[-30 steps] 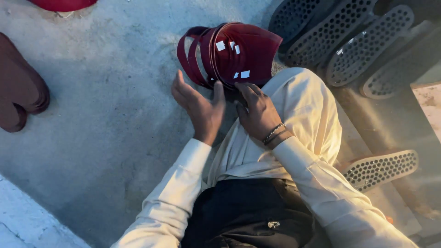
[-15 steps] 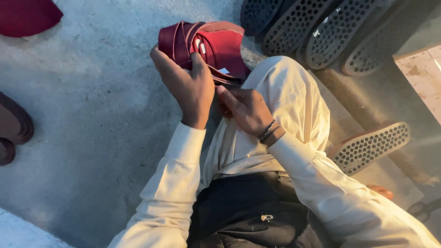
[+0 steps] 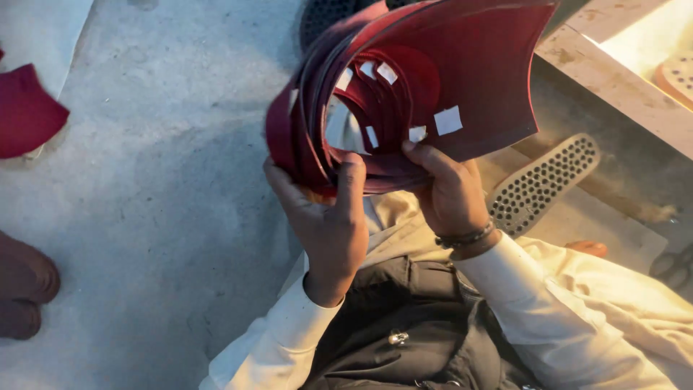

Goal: Organizing and sorting rubber shoe soles by inspecting and stacking them on the floor.

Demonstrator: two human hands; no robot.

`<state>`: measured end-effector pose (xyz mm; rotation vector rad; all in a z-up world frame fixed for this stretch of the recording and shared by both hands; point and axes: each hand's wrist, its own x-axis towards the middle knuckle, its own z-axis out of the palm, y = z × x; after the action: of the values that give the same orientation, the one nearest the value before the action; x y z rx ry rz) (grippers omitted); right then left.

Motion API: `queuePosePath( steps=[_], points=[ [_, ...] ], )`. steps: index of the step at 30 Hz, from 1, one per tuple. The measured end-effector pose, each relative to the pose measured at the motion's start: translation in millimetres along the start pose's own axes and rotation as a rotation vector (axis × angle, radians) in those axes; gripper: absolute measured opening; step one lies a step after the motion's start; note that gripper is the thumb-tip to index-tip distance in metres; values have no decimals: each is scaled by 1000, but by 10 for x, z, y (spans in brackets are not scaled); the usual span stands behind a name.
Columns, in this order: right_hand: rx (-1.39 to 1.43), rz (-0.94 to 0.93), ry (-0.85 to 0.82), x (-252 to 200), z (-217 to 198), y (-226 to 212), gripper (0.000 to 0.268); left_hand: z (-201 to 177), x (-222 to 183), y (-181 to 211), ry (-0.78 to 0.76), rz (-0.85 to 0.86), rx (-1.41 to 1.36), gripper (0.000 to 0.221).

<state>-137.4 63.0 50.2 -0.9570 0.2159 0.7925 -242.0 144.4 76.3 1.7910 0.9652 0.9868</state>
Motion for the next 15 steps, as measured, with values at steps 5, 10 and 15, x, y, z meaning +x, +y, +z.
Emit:
queuePosePath(
  steps=[5,10,15],
  points=[
    [-408,-231,183,-197,-757,-281,38,136,-227,53,-459,-678,-468,59],
    [-291,17,196,-412,-1100,-243,32,172,-373,-78,-555,-699,-169,71],
    [-186,-59,155,-663,-1337,-394,36,417,-541,-161,-703,-591,-334,58]
  ],
)
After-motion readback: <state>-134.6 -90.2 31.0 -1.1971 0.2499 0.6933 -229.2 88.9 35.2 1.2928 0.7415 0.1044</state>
